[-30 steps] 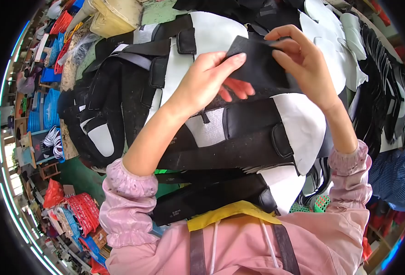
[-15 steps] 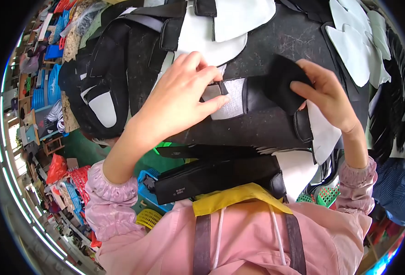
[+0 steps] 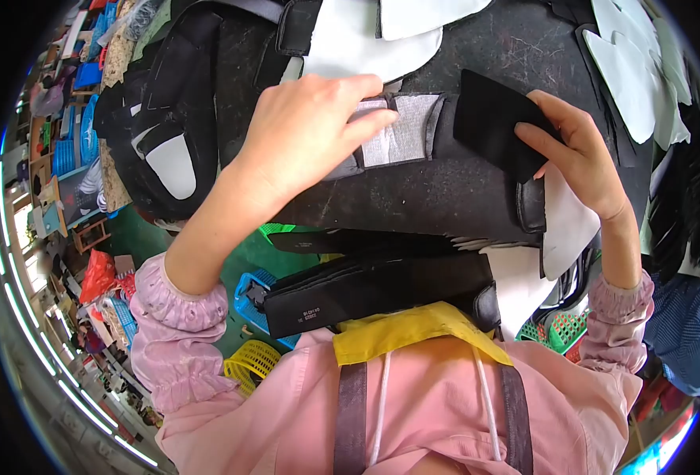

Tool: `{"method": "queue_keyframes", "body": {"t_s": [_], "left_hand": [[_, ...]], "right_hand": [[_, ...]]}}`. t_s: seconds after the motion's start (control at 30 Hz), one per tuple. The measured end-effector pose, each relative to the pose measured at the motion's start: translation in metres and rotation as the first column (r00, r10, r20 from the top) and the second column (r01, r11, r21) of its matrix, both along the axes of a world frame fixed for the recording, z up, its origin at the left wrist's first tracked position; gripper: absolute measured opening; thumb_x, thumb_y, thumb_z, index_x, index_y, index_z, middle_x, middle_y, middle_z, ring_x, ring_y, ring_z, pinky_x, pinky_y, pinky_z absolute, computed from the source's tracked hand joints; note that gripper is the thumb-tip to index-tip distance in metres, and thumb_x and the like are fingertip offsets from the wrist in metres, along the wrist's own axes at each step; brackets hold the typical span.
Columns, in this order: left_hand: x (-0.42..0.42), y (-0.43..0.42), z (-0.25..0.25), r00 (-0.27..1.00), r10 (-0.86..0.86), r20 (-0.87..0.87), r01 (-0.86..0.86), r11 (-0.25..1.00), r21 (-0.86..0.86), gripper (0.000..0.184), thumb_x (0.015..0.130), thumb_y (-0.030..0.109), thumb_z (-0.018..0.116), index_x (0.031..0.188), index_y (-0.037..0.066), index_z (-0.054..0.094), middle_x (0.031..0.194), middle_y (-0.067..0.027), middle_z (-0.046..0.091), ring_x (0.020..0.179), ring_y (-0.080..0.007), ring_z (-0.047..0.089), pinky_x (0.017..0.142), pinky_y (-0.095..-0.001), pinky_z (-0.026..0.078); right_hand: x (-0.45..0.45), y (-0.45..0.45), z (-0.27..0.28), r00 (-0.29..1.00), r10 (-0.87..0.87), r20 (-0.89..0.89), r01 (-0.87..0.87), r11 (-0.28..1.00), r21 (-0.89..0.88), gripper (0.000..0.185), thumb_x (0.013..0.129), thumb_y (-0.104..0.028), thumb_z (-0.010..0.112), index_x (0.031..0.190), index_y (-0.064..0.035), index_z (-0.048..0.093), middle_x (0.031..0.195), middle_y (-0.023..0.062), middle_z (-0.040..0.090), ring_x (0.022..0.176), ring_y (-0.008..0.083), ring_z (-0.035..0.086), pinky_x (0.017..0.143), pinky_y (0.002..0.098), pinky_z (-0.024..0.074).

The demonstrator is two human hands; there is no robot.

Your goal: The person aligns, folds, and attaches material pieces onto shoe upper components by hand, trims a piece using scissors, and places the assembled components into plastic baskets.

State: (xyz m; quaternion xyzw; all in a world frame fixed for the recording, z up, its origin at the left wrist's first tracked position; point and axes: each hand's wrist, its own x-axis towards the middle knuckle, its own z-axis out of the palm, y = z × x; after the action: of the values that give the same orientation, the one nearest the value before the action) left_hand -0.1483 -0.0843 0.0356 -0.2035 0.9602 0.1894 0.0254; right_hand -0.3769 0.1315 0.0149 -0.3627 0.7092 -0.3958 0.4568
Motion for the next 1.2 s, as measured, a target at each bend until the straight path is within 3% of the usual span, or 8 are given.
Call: {"method": "queue_keyframes", "body": {"t_s": [0.17,0.5,0.7,0.9,0.97,1.07,1.17,1.2], "left_hand": [[-0.012,0.011,0.006,0.981,0.01,0.193,0.006,0.997,-0.082,0.029,0.092,0.038,0.07,0.102,0.011,0.073,0.092,-0.0133,0.075,0.088,-0.037,0.072,0.081,-0.0431,0.057],[0.011,0.012,0.003,0.989,0.065,0.131,-0.064,0.998,-0.01,0.053,0.08,0.044,0.08,0.12,0.01,0.071,0.103,-0.0156,0.075,0.094,-0.0381,0.071,0.086,-0.0445,0.057],[0.009,0.004,-0.003,0.997,-0.03,0.069,0.028,0.999,0.038,0.04,0.089,0.037,0.07,0.118,0.009,0.073,0.097,-0.0177,0.074,0.091,-0.0394,0.071,0.084,-0.0454,0.057],[0.008,0.018,0.008,0.99,0.002,0.14,0.007,0.998,-0.068,0.036,0.093,0.035,0.067,0.121,0.011,0.069,0.088,-0.0191,0.071,0.087,-0.0365,0.071,0.076,-0.0456,0.056],[0.021,0.012,0.01,0.995,-0.014,0.095,0.022,0.996,-0.088,0.032,0.095,0.028,0.065,0.122,0.011,0.066,0.084,-0.0184,0.07,0.082,-0.0324,0.072,0.074,-0.0426,0.055],[0.038,-0.002,0.007,0.993,-0.002,-0.118,0.029,0.973,0.227,0.028,0.098,0.016,0.064,0.126,0.01,0.064,0.079,-0.0141,0.068,0.077,-0.0208,0.071,0.074,-0.0354,0.054],[0.039,-0.001,-0.009,0.956,0.041,-0.291,0.06,0.942,0.329,0.031,0.098,0.005,0.061,0.129,0.009,0.064,0.086,-0.0103,0.07,0.079,-0.0131,0.067,0.078,-0.03,0.052],[0.036,0.001,0.006,0.989,0.079,-0.123,-0.033,0.939,0.341,0.032,0.1,0.006,0.059,0.131,0.008,0.063,0.099,-0.0106,0.073,0.082,-0.0143,0.067,0.083,-0.03,0.052]], "right_hand": [[-0.002,0.001,-0.004,0.999,-0.04,0.029,0.041,0.999,-0.02,0.05,0.099,-0.013,0.069,0.142,0.0083,0.053,0.121,0.0116,0.068,0.092,0.01,0.067,0.065,0.0232,0.0604],[0.005,-0.007,0.0,0.998,-0.058,-0.022,0.057,0.998,-0.014,0.046,0.102,-0.017,0.066,0.139,0.0089,0.055,0.102,0.0083,0.069,0.063,0.0081,0.065,0.055,0.02,0.0542],[0.007,-0.007,0.002,0.991,0.025,-0.13,-0.034,0.998,-0.06,0.028,0.104,-0.017,0.063,0.125,0.0008,0.062,0.091,0.0048,0.067,0.062,0.0054,0.064,0.053,0.0177,0.0518],[0.011,-0.007,0.002,0.994,-0.112,-0.015,0.11,0.992,-0.061,0.019,0.104,-0.014,0.062,0.12,-0.0026,0.062,0.087,0.0023,0.065,0.058,0.0023,0.06,0.051,0.0158,0.0483],[0.001,-0.005,-0.002,1.0,0.013,-0.005,-0.014,0.994,-0.109,0.018,0.104,-0.014,0.062,0.118,-0.0037,0.063,0.086,0.0001,0.064,0.06,0.0003,0.059,0.051,0.016,0.0479],[0.009,-0.01,0.001,0.974,0.223,0.035,-0.211,0.956,-0.205,0.017,0.103,-0.014,0.064,0.117,-0.0051,0.064,0.087,-0.003,0.063,0.067,-0.0006,0.057,0.052,0.017,0.0483],[0.041,-0.033,0.011,0.895,0.438,0.078,-0.397,0.865,-0.305,0.017,0.1,-0.012,0.066,0.115,-0.0038,0.063,0.093,-0.0045,0.062,0.075,0.0028,0.055,0.054,0.0201,0.0515],[0.053,-0.042,0.015,0.867,0.491,0.085,-0.443,0.838,-0.319,0.018,0.1,-0.012,0.067,0.114,-0.0024,0.062,0.095,-0.0042,0.061,0.077,0.0048,0.055,0.055,0.0219,0.0534]]}}
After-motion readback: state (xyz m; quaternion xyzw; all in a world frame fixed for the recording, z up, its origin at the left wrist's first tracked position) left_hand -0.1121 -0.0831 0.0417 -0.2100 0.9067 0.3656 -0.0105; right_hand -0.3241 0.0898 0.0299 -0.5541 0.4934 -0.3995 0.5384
